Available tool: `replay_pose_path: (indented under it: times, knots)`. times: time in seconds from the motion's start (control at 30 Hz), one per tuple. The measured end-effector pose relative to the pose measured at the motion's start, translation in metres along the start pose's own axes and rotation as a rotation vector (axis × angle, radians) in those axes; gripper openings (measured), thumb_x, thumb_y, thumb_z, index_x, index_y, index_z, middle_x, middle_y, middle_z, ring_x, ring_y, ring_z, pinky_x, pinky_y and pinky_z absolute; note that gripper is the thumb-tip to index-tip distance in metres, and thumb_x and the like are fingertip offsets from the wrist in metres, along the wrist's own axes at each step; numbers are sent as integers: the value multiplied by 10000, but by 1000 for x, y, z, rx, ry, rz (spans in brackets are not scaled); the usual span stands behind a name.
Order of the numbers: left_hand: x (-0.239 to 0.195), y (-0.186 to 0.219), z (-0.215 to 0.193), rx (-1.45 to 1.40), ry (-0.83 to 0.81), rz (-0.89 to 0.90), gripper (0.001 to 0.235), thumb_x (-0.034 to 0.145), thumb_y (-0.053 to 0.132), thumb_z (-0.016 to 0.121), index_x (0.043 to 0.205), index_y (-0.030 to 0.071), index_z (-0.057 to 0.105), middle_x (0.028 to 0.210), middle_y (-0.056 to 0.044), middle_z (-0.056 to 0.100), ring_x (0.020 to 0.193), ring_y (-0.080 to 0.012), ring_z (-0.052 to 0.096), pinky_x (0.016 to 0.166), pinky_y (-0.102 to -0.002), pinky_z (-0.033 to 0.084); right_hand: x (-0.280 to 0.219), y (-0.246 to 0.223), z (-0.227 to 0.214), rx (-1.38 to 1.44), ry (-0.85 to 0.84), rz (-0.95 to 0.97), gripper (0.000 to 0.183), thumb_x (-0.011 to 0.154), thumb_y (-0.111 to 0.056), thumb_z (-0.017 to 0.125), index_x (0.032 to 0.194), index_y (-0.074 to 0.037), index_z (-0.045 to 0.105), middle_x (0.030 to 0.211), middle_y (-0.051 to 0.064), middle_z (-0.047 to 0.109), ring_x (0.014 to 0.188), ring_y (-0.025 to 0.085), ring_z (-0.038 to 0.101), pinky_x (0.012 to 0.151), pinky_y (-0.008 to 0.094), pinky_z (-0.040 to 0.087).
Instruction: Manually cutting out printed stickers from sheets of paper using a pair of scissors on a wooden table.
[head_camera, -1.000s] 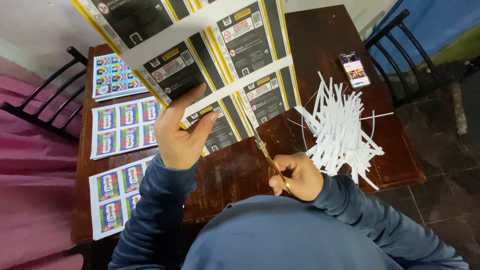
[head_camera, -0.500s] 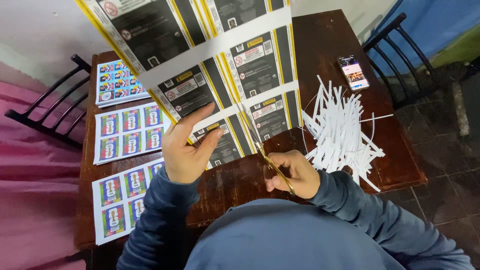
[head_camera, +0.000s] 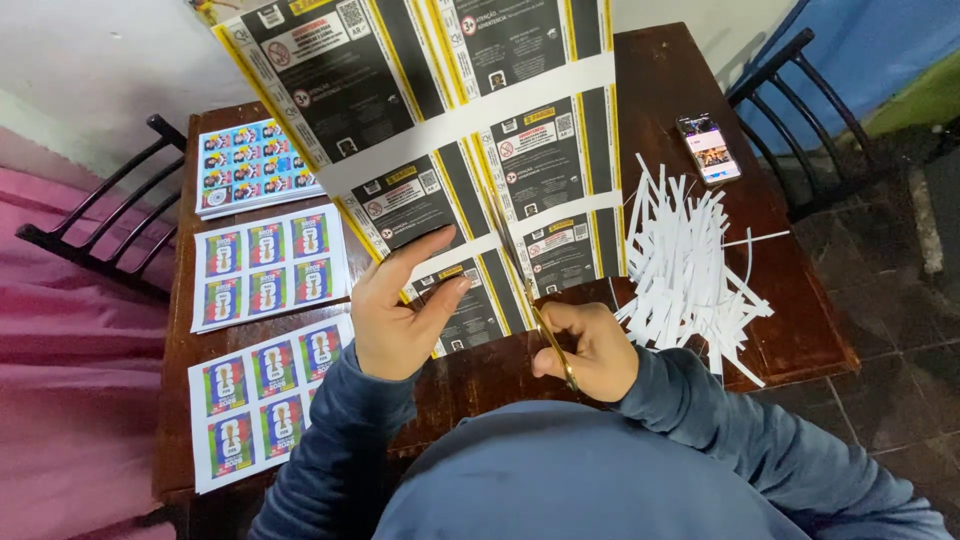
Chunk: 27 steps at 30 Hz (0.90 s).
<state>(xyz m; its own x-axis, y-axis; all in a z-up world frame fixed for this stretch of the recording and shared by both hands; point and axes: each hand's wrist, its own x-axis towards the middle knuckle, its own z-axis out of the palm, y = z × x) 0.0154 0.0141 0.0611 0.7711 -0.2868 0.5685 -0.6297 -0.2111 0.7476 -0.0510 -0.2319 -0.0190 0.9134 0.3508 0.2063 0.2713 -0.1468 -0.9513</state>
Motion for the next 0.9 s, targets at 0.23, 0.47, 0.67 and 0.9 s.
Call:
replay_pose_path:
  times: [0.23, 0.47, 0.67, 0.9]
  knots:
    - [-1, -3, 2, -1, -10, -15, 456, 876, 4, 817, 1305, 15, 663, 1214, -138, 728, 1084, -202, 718, 949, -300, 561, -2, 0, 5, 89, 45, 93, 413, 890, -363, 782, 770, -21, 585, 660, 44, 699, 597, 106, 708, 544, 254, 551]
    - [-1, -3, 3, 25, 8, -4, 456, 867, -3, 821, 1295, 6, 664, 1209, -142, 726, 1088, -210, 712, 966, -301, 547, -6, 6, 10, 147, 104, 208, 339, 869, -222, 802, 751, -16, 561, 658, 51, 701, 593, 99, 725, 526, 247, 584]
    - [-2, -4, 4, 22, 7, -9, 453, 867, -13, 816, 1293, -2, 661, 1216, -143, 722, 1092, -205, 706, 972, -300, 544, -8, 6, 13, 138, 129, 185, 264, 872, -143, 808, 762, -8, 610, 661, 50, 706, 575, 86, 693, 520, 241, 549]
    - [2, -13, -5, -139, -27, -12, 550, 855, -7, 825, 1350, -19, 586, 1269, -116, 647, 1141, -186, 687, 978, -304, 580, -6, 6, 12, 64, 151, 130, 319, 855, -132, 824, 716, -20, 560, 667, 48, 734, 584, 79, 705, 518, 241, 551]
